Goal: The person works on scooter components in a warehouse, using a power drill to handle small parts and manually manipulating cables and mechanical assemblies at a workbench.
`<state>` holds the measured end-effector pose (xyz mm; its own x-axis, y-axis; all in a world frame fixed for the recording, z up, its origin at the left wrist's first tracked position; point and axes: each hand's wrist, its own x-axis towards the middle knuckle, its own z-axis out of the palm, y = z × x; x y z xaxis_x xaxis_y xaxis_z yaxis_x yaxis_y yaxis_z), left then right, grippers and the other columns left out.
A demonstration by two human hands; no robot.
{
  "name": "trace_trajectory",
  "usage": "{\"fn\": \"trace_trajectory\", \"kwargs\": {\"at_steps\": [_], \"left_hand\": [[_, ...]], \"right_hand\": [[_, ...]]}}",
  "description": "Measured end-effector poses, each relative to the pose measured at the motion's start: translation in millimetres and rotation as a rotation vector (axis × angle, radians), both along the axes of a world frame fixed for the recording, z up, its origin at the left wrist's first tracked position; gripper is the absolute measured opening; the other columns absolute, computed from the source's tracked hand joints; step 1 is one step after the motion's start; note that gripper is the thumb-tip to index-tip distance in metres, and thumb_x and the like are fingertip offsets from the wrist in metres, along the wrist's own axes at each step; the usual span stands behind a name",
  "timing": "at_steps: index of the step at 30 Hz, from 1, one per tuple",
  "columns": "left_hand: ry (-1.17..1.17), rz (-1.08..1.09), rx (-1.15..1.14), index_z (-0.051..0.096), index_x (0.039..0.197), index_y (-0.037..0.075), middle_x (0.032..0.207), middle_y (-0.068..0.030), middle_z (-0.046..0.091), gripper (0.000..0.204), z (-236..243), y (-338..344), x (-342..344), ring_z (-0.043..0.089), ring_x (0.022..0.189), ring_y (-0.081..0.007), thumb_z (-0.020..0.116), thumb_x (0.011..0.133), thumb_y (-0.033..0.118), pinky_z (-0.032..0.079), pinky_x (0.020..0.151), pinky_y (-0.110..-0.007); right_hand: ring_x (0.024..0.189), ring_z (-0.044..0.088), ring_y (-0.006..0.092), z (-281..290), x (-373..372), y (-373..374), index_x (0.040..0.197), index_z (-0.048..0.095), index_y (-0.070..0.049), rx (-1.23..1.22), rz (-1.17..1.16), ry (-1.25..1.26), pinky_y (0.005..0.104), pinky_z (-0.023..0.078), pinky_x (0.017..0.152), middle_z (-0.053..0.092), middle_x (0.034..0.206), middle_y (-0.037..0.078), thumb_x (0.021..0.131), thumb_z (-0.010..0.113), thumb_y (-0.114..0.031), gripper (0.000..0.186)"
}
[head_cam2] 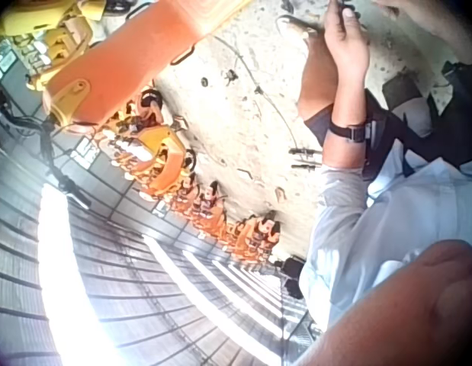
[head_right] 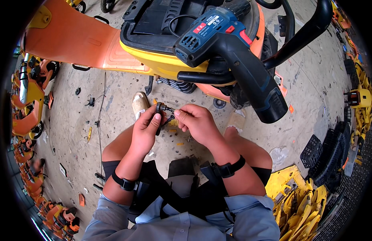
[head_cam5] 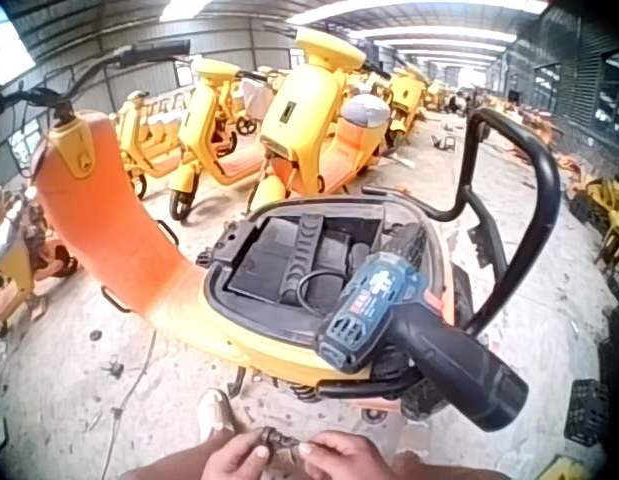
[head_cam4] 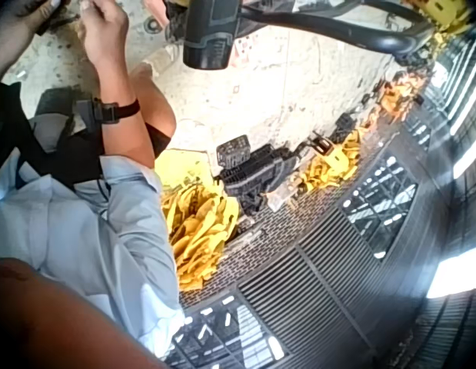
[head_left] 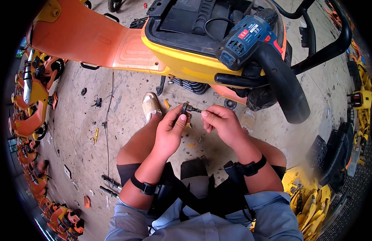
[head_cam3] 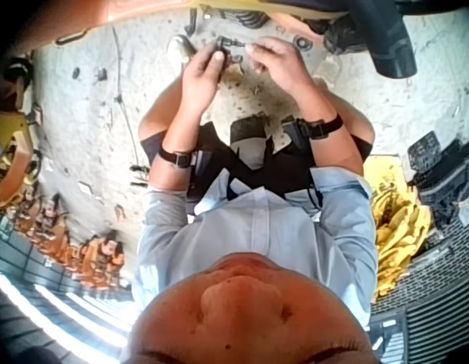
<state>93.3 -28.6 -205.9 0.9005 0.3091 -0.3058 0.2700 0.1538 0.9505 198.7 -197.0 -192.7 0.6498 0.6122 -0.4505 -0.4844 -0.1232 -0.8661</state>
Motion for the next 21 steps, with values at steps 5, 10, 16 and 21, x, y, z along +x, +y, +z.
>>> {"fn": "trace_trajectory", "kwargs": {"at_steps": [5, 10, 16, 21], "left_hand": [[0.005, -0.003, 0.000, 0.052, 0.136, -0.001, 0.107, -0.0028, 0.064, 0.035, 0, 0, 0, 0.060, 0.098, -0.0106, 0.052, 0.104, 0.014, 0.048, 0.091, -0.026], [-0.005, 0.004, 0.038, 0.052, 0.137, -0.001, 0.107, -0.0031, 0.064, 0.036, -3, -1, -1, 0.060, 0.098, -0.0110, 0.052, 0.104, 0.014, 0.049, 0.090, -0.027], [-0.018, -0.001, 0.083, 0.054, 0.134, -0.004, 0.112, -0.0079, 0.061, 0.035, -4, 1, -1, 0.061, 0.099, -0.0136, 0.054, 0.102, 0.009, 0.049, 0.089, -0.026], [0.001, 0.038, 0.037, 0.053, 0.135, -0.003, 0.108, -0.0061, 0.063, 0.035, -3, 2, -1, 0.059, 0.096, -0.0117, 0.052, 0.104, 0.012, 0.049, 0.087, -0.026]], "right_hand": [[0.062, 0.057, 0.0121, 2, 3, -1, 0.086, 0.065, -0.001, 0.064, -0.001, 0.170, 0.0254, 0.045, 0.059, 0.061, 0.070, 0.004, 0.098, 0.060, -0.021, 0.024], [0.059, 0.056, 0.0111, 0, 5, -3, 0.084, 0.065, -0.004, 0.084, -0.007, 0.272, 0.0239, 0.041, 0.056, 0.062, 0.069, 0.003, 0.096, 0.060, -0.024, 0.024], [0.067, 0.057, 0.0128, -3, 8, -5, 0.088, 0.064, -0.003, 0.101, 0.033, 0.348, 0.0266, 0.046, 0.063, 0.060, 0.073, 0.004, 0.096, 0.062, -0.026, 0.025], [0.074, 0.058, 0.0125, -12, -7, 4, 0.107, 0.061, -0.001, -0.036, 0.054, -0.220, 0.0292, 0.050, 0.070, 0.066, 0.086, 0.005, 0.094, 0.069, -0.023, 0.027]]}}
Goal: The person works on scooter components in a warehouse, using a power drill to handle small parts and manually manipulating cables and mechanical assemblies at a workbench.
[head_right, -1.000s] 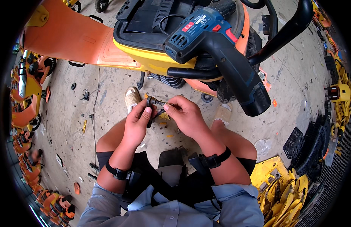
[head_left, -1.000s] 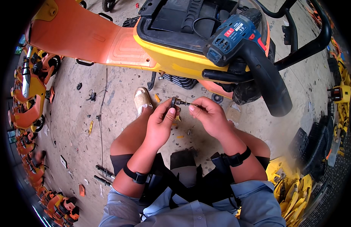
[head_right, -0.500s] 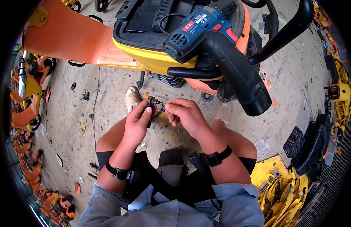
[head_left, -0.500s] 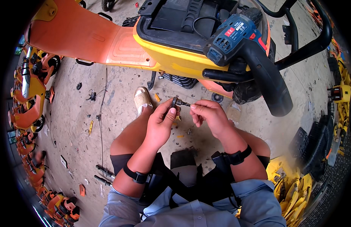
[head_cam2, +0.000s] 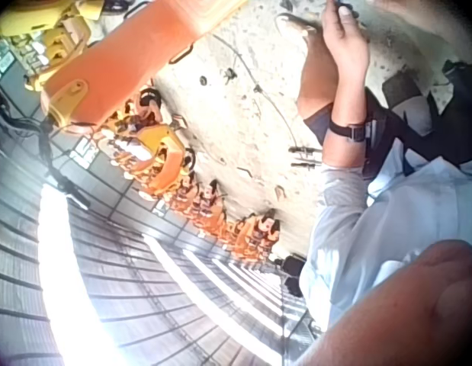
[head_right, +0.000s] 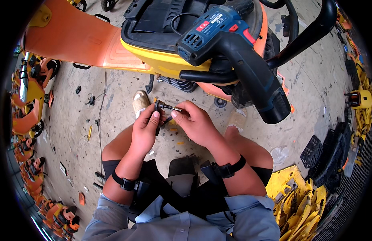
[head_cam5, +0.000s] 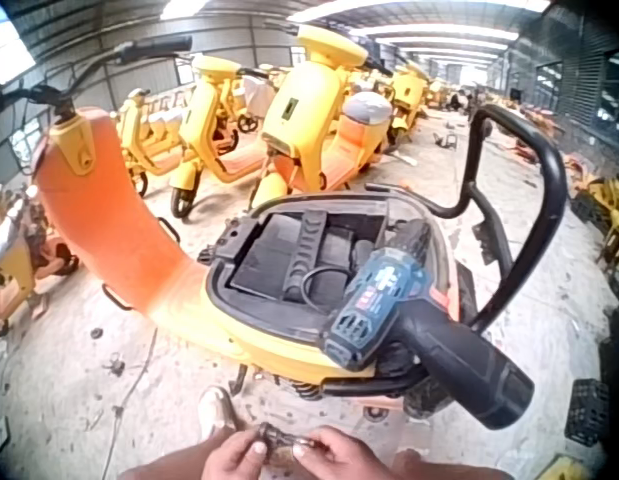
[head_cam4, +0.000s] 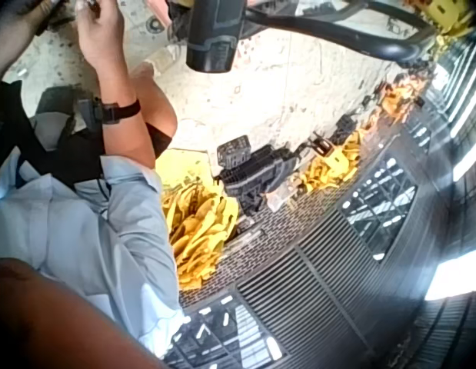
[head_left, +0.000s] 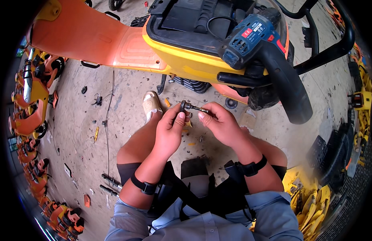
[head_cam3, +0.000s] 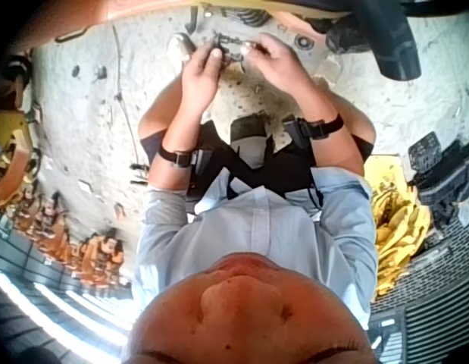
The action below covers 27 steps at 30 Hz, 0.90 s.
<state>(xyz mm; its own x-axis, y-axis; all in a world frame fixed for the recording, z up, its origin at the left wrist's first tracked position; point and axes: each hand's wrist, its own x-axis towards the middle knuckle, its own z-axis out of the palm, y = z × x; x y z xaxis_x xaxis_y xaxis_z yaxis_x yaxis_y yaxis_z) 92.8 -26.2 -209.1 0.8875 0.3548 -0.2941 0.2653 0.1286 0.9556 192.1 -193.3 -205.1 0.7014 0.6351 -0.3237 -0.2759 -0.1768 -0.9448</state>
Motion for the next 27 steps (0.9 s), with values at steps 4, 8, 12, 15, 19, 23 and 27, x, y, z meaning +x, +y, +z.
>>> {"fn": "trace_trajectory", "kwargs": {"at_steps": [4, 8, 12, 15, 19, 23, 27], "left_hand": [[0.023, 0.031, -0.019, 0.053, 0.136, -0.002, 0.105, -0.0042, 0.064, 0.035, 2.4, 0.6, 0.3, 0.058, 0.095, -0.0104, 0.051, 0.104, 0.013, 0.049, 0.086, -0.025], [0.022, 0.030, -0.022, 0.053, 0.136, -0.003, 0.105, -0.0040, 0.063, 0.035, 3.1, -0.6, -0.4, 0.058, 0.094, -0.0102, 0.051, 0.104, 0.013, 0.049, 0.086, -0.025], [0.022, 0.004, -0.008, 0.053, 0.136, -0.003, 0.104, -0.0039, 0.063, 0.035, 1.3, -0.2, -1.4, 0.058, 0.094, -0.0101, 0.052, 0.104, 0.013, 0.049, 0.085, -0.025], [0.012, 0.006, -0.002, 0.054, 0.134, -0.002, 0.103, -0.0026, 0.063, 0.033, 1.7, -2.3, -1.4, 0.057, 0.091, -0.0102, 0.050, 0.105, 0.013, 0.047, 0.083, -0.025], [0.004, 0.021, 0.001, 0.055, 0.133, -0.002, 0.103, -0.0021, 0.063, 0.032, -0.7, -3.8, -2.6, 0.056, 0.091, -0.0104, 0.050, 0.105, 0.013, 0.047, 0.083, -0.026], [-0.006, -0.003, -0.002, 0.054, 0.134, -0.003, 0.105, -0.0035, 0.063, 0.033, 1.3, -4.3, -3.2, 0.057, 0.093, -0.0106, 0.051, 0.104, 0.011, 0.048, 0.085, -0.026], [-0.006, -0.014, 0.007, 0.054, 0.134, -0.004, 0.107, -0.0062, 0.061, 0.034, -1.2, -2.6, -4.1, 0.058, 0.096, -0.0114, 0.053, 0.103, 0.010, 0.049, 0.087, -0.025]], "right_hand": [[0.076, 0.059, 0.0117, 5.2, -6.1, 4.1, 0.113, 0.060, -0.002, -0.090, 0.001, -0.283, 0.0272, 0.049, 0.068, 0.066, 0.089, 0.005, 0.093, 0.071, -0.018, 0.028], [0.076, 0.061, 0.0110, 3.3, -6.7, 4.0, 0.113, 0.061, -0.002, -0.095, -0.038, -0.418, 0.0260, 0.048, 0.066, 0.067, 0.090, 0.006, 0.092, 0.071, -0.015, 0.027], [0.078, 0.068, 0.0256, 6.4, -4.4, 2.5, 0.110, 0.063, -0.002, -0.128, -0.043, -0.451, 0.0344, 0.053, 0.068, 0.069, 0.096, 0.013, 0.092, 0.070, -0.019, 0.026], [0.078, 0.068, 0.0284, 9.4, -5.1, 3.1, 0.106, 0.064, -0.002, -0.140, -0.065, -0.466, 0.0352, 0.053, 0.067, 0.069, 0.094, 0.014, 0.092, 0.069, -0.019, 0.023], [0.077, 0.068, 0.0315, 7.5, -6.4, 2.1, 0.099, 0.066, -0.002, -0.158, -0.085, -0.524, 0.0364, 0.053, 0.066, 0.069, 0.089, 0.015, 0.092, 0.069, -0.019, 0.019], [0.076, 0.067, 0.0339, 9.2, -8.7, 2.2, 0.095, 0.067, -0.003, -0.171, -0.109, -0.525, 0.0375, 0.052, 0.066, 0.069, 0.083, 0.014, 0.091, 0.069, -0.019, 0.017], [0.067, 0.065, 0.0288, 4.5, -10.4, 2.3, 0.092, 0.067, -0.002, -0.154, -0.118, -0.433, 0.0368, 0.051, 0.063, 0.068, 0.077, 0.013, 0.094, 0.066, -0.022, 0.020]]}}
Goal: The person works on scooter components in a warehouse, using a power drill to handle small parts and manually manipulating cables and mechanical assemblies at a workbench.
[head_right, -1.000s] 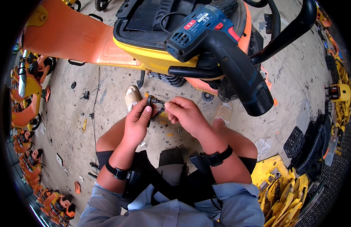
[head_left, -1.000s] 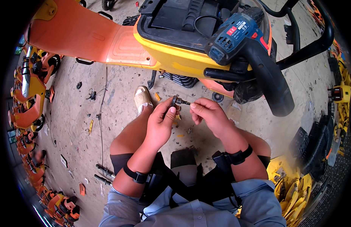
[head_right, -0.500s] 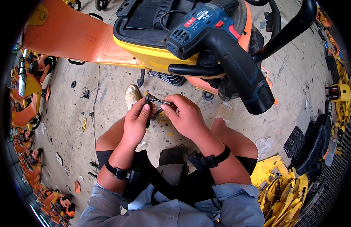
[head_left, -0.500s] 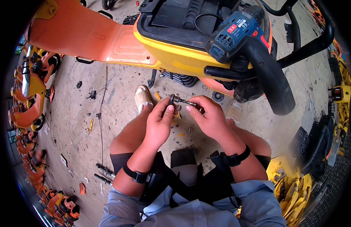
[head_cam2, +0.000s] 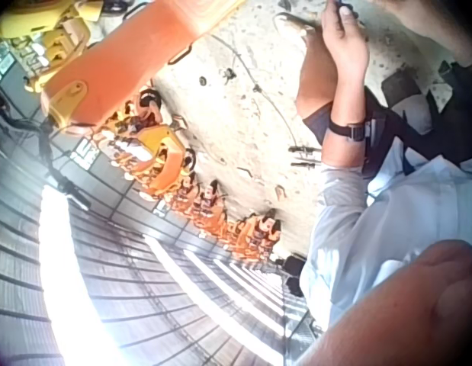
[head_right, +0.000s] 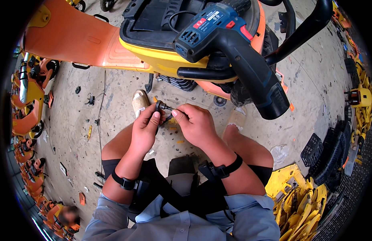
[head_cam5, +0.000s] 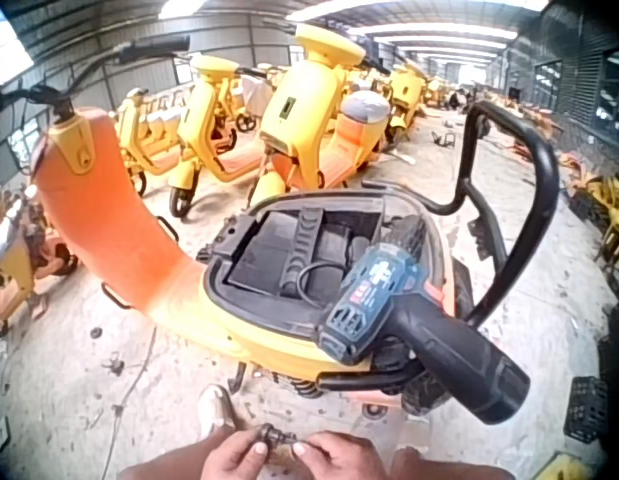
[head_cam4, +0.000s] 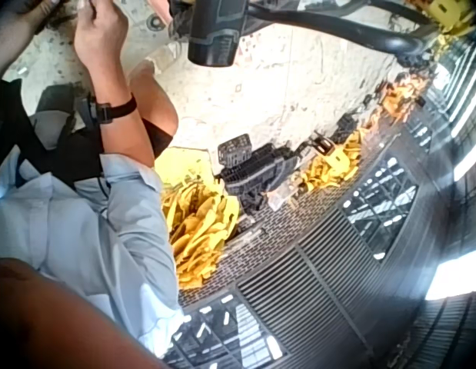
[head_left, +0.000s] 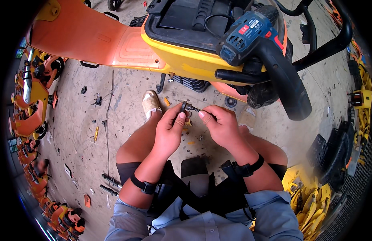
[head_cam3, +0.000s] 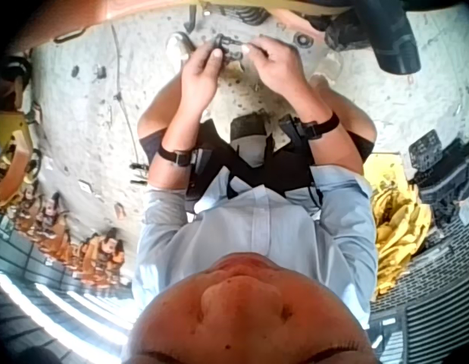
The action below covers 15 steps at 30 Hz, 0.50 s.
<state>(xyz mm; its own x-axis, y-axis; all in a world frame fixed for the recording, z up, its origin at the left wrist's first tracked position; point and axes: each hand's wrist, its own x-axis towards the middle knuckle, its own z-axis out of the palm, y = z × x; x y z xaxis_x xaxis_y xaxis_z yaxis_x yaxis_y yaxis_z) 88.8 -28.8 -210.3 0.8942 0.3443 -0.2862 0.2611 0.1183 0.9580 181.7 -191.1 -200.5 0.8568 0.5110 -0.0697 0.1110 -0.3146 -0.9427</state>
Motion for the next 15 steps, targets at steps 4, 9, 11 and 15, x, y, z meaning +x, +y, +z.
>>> {"fn": "trace_trajectory", "kwargs": {"at_steps": [4, 9, 11, 15], "left_hand": [[-0.051, -0.023, 0.088, 0.055, 0.132, -0.004, 0.105, -0.0073, 0.061, 0.032, -1, 2, 3, 0.059, 0.096, -0.0134, 0.053, 0.102, 0.009, 0.048, 0.087, -0.026], [-0.072, -0.069, 0.181, 0.055, 0.131, -0.004, 0.104, -0.0073, 0.060, 0.031, 10, -1, 8, 0.060, 0.095, -0.0148, 0.052, 0.103, 0.008, 0.049, 0.087, -0.028], [-0.076, -0.079, 0.223, 0.055, 0.131, -0.004, 0.103, -0.0073, 0.060, 0.031, 10, -1, 8, 0.060, 0.094, -0.0152, 0.052, 0.103, 0.008, 0.050, 0.087, -0.028], [-0.091, -0.098, 0.298, 0.055, 0.131, -0.005, 0.103, -0.0080, 0.059, 0.031, 10, -2, 11, 0.060, 0.094, -0.0163, 0.052, 0.102, 0.007, 0.050, 0.087, -0.029]], "right_hand": [[0.059, 0.060, 0.0179, 6, 0, 2, 0.087, 0.066, 0.000, 0.066, -0.009, 0.293, 0.0324, 0.049, 0.058, 0.064, 0.067, 0.008, 0.098, 0.062, -0.025, 0.028], [0.055, 0.056, 0.0122, 6, 11, -2, 0.079, 0.065, -0.001, 0.291, -0.034, 0.777, 0.0275, 0.047, 0.055, 0.059, 0.062, 0.004, 0.099, 0.059, -0.025, 0.032], [0.054, 0.054, 0.0129, 7, 12, -2, 0.077, 0.064, -0.002, 0.374, -0.065, 0.914, 0.0275, 0.046, 0.054, 0.058, 0.061, 0.004, 0.099, 0.059, -0.025, 0.032], [0.054, 0.053, 0.0150, -1, 16, -5, 0.079, 0.062, -0.003, 0.453, -0.055, 1.133, 0.0288, 0.044, 0.054, 0.056, 0.061, 0.004, 0.098, 0.057, -0.027, 0.031]]}}
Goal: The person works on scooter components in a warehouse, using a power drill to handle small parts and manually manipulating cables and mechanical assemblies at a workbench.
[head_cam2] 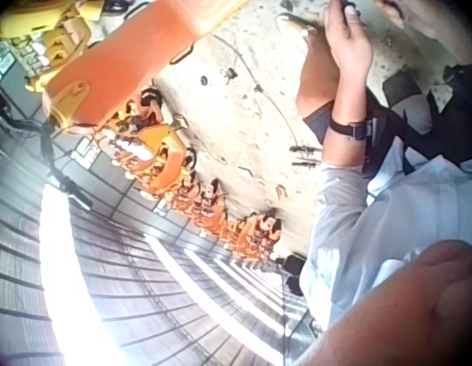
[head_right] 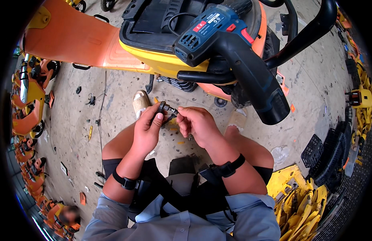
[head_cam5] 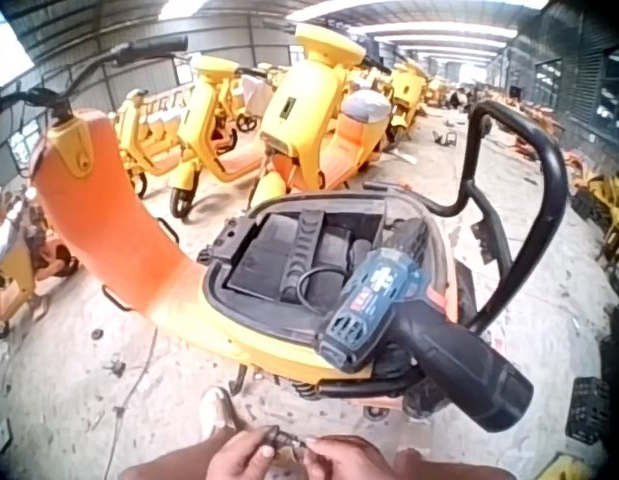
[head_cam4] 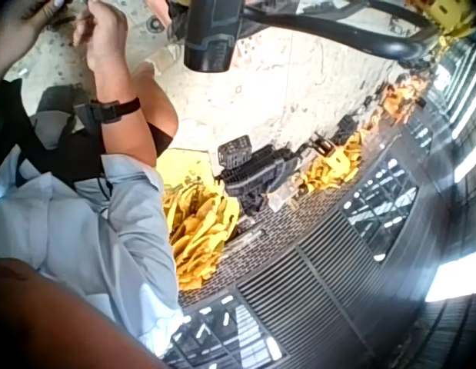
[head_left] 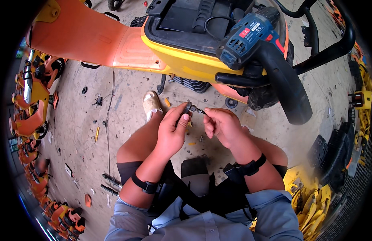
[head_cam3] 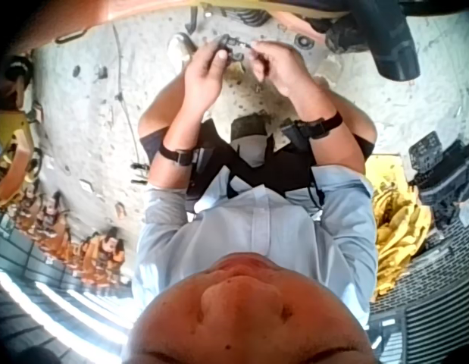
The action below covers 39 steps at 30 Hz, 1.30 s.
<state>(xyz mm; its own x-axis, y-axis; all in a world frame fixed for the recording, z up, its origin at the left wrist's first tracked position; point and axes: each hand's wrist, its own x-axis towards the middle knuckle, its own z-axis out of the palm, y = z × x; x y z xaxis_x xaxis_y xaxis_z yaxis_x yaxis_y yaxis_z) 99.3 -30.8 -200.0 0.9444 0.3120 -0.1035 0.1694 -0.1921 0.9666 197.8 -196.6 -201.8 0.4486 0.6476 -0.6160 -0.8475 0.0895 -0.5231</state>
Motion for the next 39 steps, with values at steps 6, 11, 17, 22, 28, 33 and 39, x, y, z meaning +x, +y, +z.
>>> {"fn": "trace_trajectory", "kwargs": {"at_steps": [6, 11, 17, 22, 28, 33, 39], "left_hand": [[-0.025, 0.012, 0.010, 0.056, 0.130, -0.004, 0.104, -0.0104, 0.062, 0.031, -3, 0, 3, 0.062, 0.093, -0.0163, 0.056, 0.100, 0.006, 0.050, 0.083, -0.028], [0.021, 0.073, -0.131, 0.056, 0.130, -0.005, 0.105, -0.0099, 0.062, 0.031, -18, 1, 3, 0.061, 0.093, -0.0158, 0.055, 0.101, 0.006, 0.049, 0.085, -0.027], [0.054, 0.078, -0.172, 0.055, 0.130, -0.006, 0.106, -0.0103, 0.061, 0.031, -20, 0, 5, 0.062, 0.095, -0.0161, 0.054, 0.101, 0.007, 0.050, 0.087, -0.028], [0.056, 0.074, -0.170, 0.055, 0.130, -0.006, 0.106, -0.0107, 0.061, 0.032, -20, -1, 5, 0.062, 0.096, -0.0163, 0.054, 0.102, 0.008, 0.050, 0.087, -0.028], [0.062, 0.077, -0.149, 0.056, 0.129, -0.006, 0.106, -0.0106, 0.061, 0.032, -22, -2, 5, 0.062, 0.095, -0.0162, 0.056, 0.101, 0.008, 0.050, 0.086, -0.028], [0.037, 0.073, -0.147, 0.056, 0.129, -0.005, 0.104, -0.0099, 0.061, 0.032, -22, -4, 6, 0.062, 0.092, -0.0155, 0.058, 0.100, 0.009, 0.050, 0.082, -0.027], [0.037, 0.060, -0.115, 0.057, 0.129, -0.004, 0.101, -0.0091, 0.061, 0.032, -18, -5, 5, 0.061, 0.089, -0.0146, 0.059, 0.100, 0.009, 0.050, 0.079, -0.027]], "right_hand": [[0.057, 0.054, 0.0141, -5, 7, -6, 0.083, 0.062, -0.004, 0.092, 0.037, 0.175, 0.0277, 0.044, 0.057, 0.055, 0.063, 0.003, 0.099, 0.057, -0.031, 0.032], [0.073, 0.058, 0.0121, 5, 7, 3, 0.099, 0.062, -0.003, -0.223, 0.098, -0.355, 0.0262, 0.047, 0.065, 0.062, 0.082, 0.003, 0.101, 0.057, -0.034, 0.032], [0.087, 0.062, 0.0097, -1, -3, 4, 0.117, 0.061, -0.003, -0.343, 0.117, -0.981, 0.0240, 0.048, 0.072, 0.067, 0.097, 0.004, 0.096, 0.067, -0.019, 0.027], [0.085, 0.063, 0.0106, 0, -4, 5, 0.115, 0.063, -0.003, -0.400, 0.108, -1.077, 0.0256, 0.049, 0.069, 0.068, 0.098, 0.006, 0.093, 0.069, -0.015, 0.026], [0.083, 0.063, 0.0111, 0, -3, 6, 0.112, 0.064, -0.002, -0.412, 0.102, -1.082, 0.0255, 0.050, 0.068, 0.068, 0.097, 0.006, 0.093, 0.070, -0.016, 0.024], [0.082, 0.063, 0.0118, 0, -4, 7, 0.112, 0.064, -0.002, -0.416, 0.104, -1.084, 0.0262, 0.050, 0.068, 0.068, 0.097, 0.007, 0.093, 0.070, -0.016, 0.024], [0.081, 0.064, 0.0131, 0, -5, 7, 0.111, 0.064, -0.002, -0.427, 0.093, -1.106, 0.0270, 0.050, 0.067, 0.068, 0.098, 0.008, 0.092, 0.071, -0.016, 0.024]]}}
